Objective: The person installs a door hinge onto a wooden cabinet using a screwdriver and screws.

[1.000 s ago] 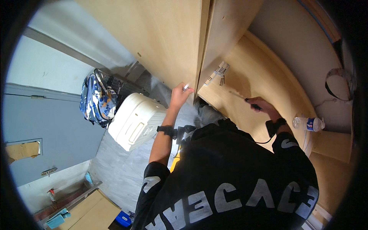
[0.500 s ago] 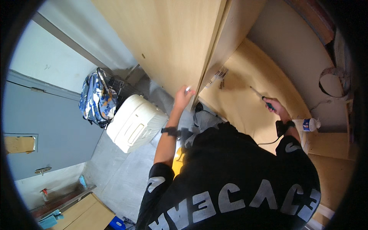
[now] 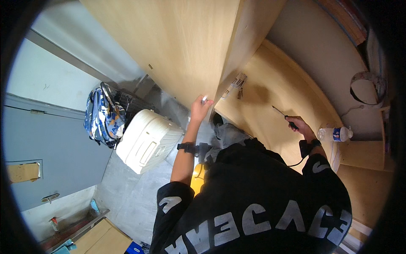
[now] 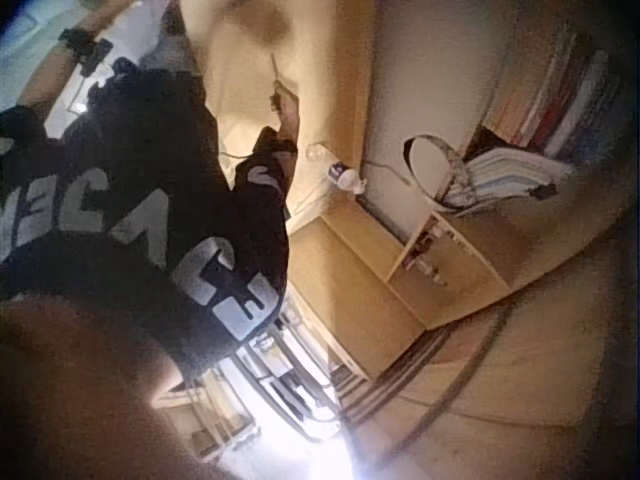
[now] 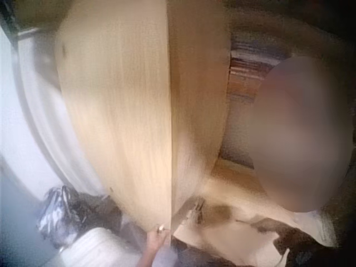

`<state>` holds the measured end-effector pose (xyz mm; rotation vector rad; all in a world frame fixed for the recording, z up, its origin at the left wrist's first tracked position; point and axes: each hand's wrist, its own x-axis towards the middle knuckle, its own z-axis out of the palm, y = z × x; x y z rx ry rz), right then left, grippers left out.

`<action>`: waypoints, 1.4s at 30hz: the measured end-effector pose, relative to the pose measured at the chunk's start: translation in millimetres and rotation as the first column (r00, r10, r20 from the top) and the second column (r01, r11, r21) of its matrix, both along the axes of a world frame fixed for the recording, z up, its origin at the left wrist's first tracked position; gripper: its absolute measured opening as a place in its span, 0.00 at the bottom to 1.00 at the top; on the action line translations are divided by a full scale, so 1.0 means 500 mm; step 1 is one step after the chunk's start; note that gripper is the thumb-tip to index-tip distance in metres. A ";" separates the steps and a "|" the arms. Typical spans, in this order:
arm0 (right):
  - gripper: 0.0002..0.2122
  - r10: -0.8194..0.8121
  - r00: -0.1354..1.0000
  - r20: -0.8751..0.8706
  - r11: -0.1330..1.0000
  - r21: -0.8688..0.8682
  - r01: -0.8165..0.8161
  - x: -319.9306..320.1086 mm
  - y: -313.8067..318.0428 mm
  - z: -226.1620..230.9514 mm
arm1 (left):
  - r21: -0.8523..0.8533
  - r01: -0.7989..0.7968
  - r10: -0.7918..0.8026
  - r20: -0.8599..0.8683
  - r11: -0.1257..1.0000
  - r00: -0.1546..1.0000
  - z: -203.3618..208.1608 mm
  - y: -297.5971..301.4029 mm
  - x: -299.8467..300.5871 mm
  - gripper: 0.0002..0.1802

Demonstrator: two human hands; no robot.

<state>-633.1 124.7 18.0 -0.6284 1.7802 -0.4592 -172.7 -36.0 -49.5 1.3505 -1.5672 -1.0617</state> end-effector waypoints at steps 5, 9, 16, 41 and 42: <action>0.12 -0.025 0.997 -0.073 0.998 -0.057 0.021 0.016 0.005 -0.038 | 0.024 0.070 -0.068 -0.083 0.997 0.994 -0.012 0.013 0.042 0.17; 0.12 -0.053 0.981 -0.185 0.989 -0.142 0.027 -0.015 0.040 -0.116 | 0.077 0.100 -0.082 -0.206 0.992 0.975 -0.022 0.055 0.084 0.15; 0.09 0.039 0.980 -0.193 0.994 -0.093 -0.058 -0.052 0.035 -0.183 | -0.042 -0.140 0.141 0.028 0.989 0.990 0.008 0.047 0.012 0.14; 0.17 0.051 0.589 -0.806 0.811 -0.311 -0.496 -0.102 0.132 -0.204 | 0.850 0.057 -0.177 0.043 0.524 0.983 -0.380 0.586 0.116 0.16; 0.17 0.053 0.598 -0.800 0.810 -0.315 -0.494 -0.083 0.135 -0.196 | 0.864 0.049 -0.215 0.070 0.501 0.974 -0.389 0.593 0.128 0.15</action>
